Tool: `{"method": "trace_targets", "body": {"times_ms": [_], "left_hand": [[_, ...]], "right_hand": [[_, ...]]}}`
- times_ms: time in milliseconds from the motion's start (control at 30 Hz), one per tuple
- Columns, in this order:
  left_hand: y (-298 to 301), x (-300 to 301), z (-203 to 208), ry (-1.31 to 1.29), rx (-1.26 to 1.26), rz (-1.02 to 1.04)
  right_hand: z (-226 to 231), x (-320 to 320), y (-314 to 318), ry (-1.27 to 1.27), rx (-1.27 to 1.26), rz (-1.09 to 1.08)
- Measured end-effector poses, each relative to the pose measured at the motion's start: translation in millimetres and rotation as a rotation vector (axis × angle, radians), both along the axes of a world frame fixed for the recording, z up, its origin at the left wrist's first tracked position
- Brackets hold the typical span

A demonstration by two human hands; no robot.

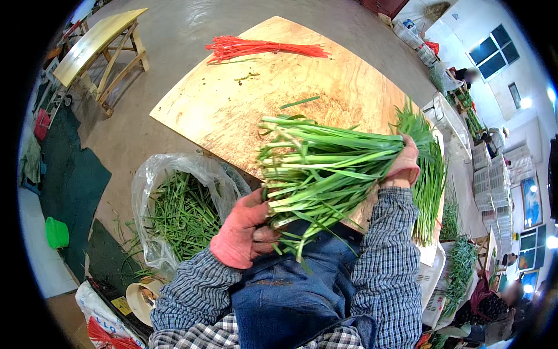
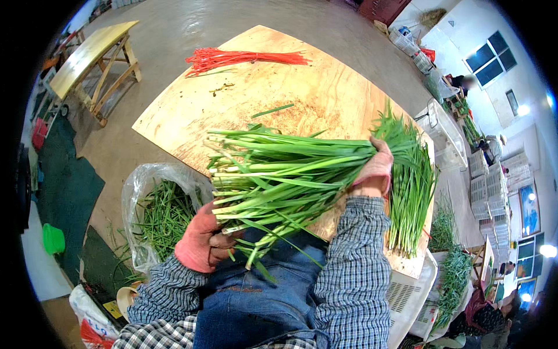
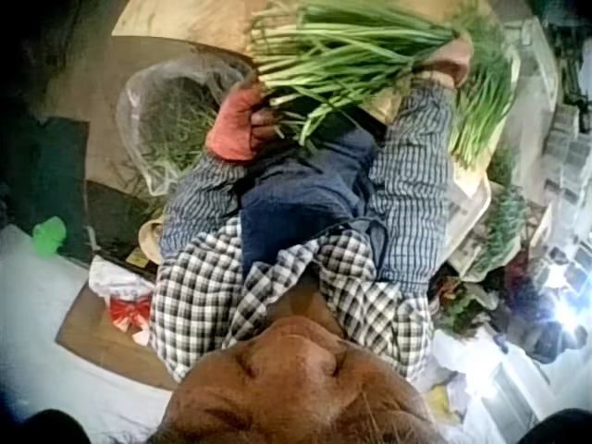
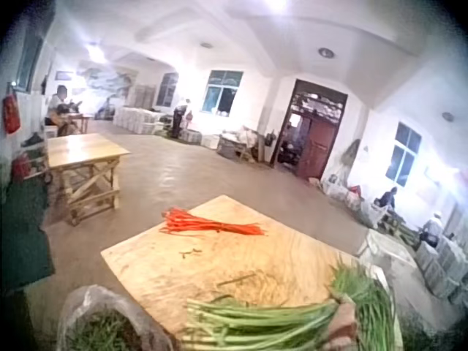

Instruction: The person gathers green vegetables into bunches, secures each bunch with a red rubber band, and places the finished bundles into a plastic crate.

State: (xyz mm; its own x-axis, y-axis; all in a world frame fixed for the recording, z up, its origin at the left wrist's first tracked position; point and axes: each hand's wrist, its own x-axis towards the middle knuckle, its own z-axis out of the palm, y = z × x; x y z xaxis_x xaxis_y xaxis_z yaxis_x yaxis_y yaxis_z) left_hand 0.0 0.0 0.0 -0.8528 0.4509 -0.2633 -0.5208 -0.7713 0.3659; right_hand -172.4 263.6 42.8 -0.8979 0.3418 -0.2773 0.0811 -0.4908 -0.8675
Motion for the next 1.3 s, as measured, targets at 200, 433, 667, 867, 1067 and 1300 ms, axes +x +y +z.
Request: {"method": "trace_targets", "body": {"times_ms": [200,433,667,867,1067,1300], "left_hand": [[-33.1,22.4,21.0,-0.152,-0.385,0.175],[-126.3,76.8,-6.6,0.017,-0.607,0.365],[-100.3,42.2,-38.5,0.443,-1.795,-0.062],[-10.8,-33.9,42.0,1.464,-1.897,0.332],[10.2,-77.3,10.1,1.529,-2.172,0.326],[-97.7,-8.3,-11.7,0.964,-2.575,-0.543]], "right_hand": [[-44.6,-25.7,9.6,-0.067,0.061,-0.041],[-27.1,-33.1,42.0,-0.198,0.128,-0.173],[-12.2,-54.1,51.9,-0.239,0.365,-0.199],[15.3,-42.8,21.9,-0.174,0.463,-0.211],[24.7,-35.7,5.4,-0.106,0.515,-0.163],[18.1,-42.2,30.2,-0.185,0.515,-0.245]]}}
